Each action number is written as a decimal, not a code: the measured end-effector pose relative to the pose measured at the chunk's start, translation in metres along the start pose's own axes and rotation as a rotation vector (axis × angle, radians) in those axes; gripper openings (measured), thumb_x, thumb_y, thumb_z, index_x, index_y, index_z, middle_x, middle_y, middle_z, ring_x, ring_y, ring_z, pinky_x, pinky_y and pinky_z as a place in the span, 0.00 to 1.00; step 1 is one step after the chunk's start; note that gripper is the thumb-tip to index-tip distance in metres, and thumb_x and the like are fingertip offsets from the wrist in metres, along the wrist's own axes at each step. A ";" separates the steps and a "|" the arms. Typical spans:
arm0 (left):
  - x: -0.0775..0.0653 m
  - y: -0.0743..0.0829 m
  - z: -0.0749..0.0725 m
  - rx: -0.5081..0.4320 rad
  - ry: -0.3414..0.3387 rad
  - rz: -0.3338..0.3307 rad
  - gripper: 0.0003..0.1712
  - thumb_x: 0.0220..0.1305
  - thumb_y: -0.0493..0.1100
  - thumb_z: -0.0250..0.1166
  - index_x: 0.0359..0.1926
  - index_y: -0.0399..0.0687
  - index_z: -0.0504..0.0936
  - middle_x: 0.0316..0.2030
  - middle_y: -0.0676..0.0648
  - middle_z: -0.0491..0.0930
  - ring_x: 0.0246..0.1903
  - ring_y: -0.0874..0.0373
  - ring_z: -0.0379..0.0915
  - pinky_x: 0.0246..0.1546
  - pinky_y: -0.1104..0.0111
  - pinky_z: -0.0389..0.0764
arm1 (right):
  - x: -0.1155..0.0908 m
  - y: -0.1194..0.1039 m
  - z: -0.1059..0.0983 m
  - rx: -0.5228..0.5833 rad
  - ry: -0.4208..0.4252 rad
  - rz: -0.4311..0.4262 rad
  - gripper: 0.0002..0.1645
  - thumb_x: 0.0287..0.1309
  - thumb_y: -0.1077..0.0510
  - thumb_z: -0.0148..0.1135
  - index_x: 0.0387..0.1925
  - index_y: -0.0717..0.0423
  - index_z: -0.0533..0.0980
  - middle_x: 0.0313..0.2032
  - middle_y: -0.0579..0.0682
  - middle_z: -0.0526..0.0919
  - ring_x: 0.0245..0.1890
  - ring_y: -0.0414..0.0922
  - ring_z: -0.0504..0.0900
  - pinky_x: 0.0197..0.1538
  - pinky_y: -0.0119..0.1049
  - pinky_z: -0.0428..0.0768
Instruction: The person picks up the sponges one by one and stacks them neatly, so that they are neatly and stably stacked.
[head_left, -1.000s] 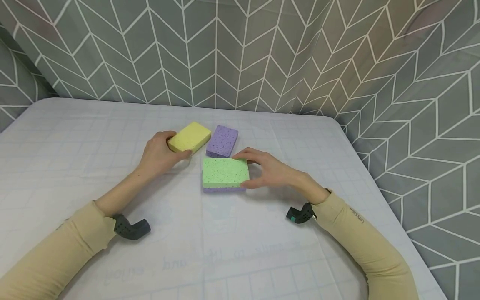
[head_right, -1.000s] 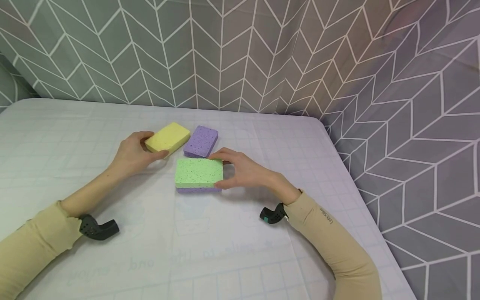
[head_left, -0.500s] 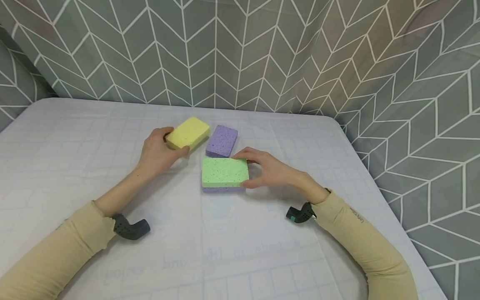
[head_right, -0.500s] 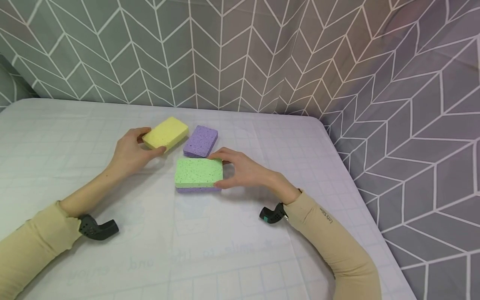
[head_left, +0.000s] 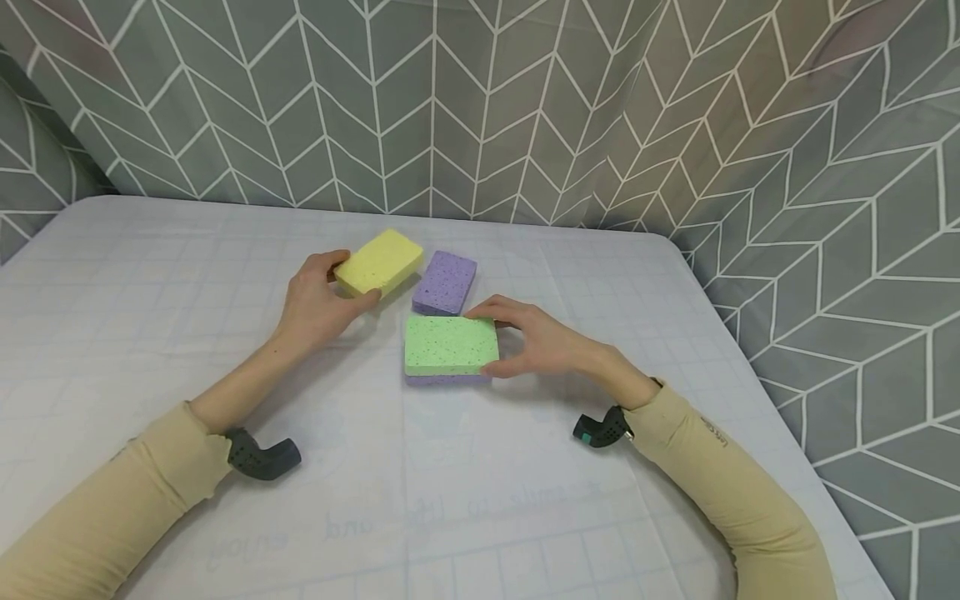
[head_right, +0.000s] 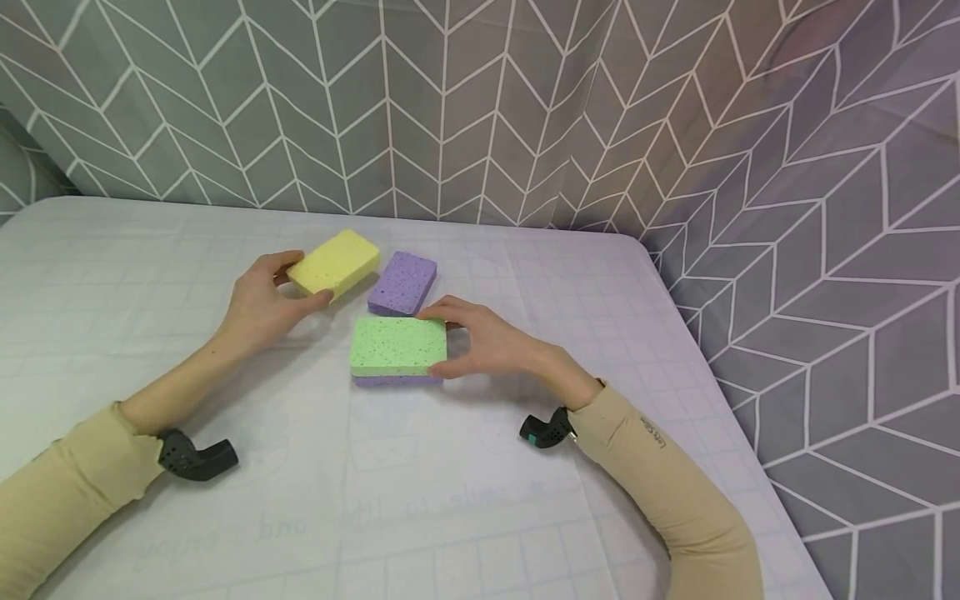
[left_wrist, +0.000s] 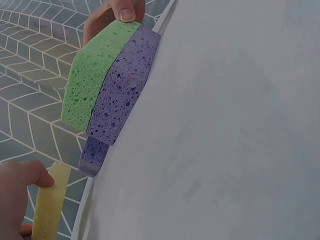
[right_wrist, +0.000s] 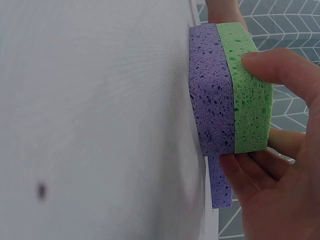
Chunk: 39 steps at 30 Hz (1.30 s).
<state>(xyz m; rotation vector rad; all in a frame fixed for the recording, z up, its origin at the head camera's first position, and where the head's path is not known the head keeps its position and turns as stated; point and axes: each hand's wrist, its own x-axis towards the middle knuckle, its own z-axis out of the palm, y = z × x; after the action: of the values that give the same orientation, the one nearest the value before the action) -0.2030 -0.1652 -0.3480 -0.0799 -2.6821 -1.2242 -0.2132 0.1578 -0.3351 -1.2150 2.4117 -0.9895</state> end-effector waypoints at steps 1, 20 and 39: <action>0.000 0.000 0.000 -0.004 0.001 0.002 0.44 0.60 0.49 0.70 0.70 0.31 0.63 0.62 0.32 0.69 0.60 0.37 0.69 0.60 0.46 0.73 | 0.000 0.000 0.000 0.003 0.000 0.000 0.40 0.51 0.52 0.76 0.66 0.50 0.72 0.58 0.42 0.75 0.56 0.40 0.74 0.63 0.39 0.77; -0.001 0.002 0.002 -0.072 -0.021 0.032 0.43 0.60 0.46 0.70 0.70 0.32 0.63 0.65 0.33 0.67 0.64 0.37 0.67 0.66 0.47 0.71 | -0.001 0.001 0.000 0.009 0.005 -0.022 0.40 0.51 0.53 0.76 0.66 0.50 0.72 0.58 0.43 0.75 0.56 0.40 0.74 0.63 0.41 0.77; -0.001 0.001 0.007 -0.204 -0.055 0.118 0.41 0.59 0.42 0.73 0.70 0.35 0.66 0.66 0.38 0.68 0.65 0.42 0.67 0.70 0.56 0.70 | -0.002 0.002 0.001 0.008 0.010 -0.029 0.39 0.51 0.52 0.76 0.66 0.49 0.72 0.58 0.42 0.75 0.55 0.39 0.74 0.64 0.41 0.77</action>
<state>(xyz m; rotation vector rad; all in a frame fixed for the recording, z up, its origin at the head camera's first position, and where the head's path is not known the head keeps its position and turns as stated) -0.2031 -0.1594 -0.3519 -0.3010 -2.5464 -1.4727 -0.2128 0.1596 -0.3369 -1.2484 2.4021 -1.0151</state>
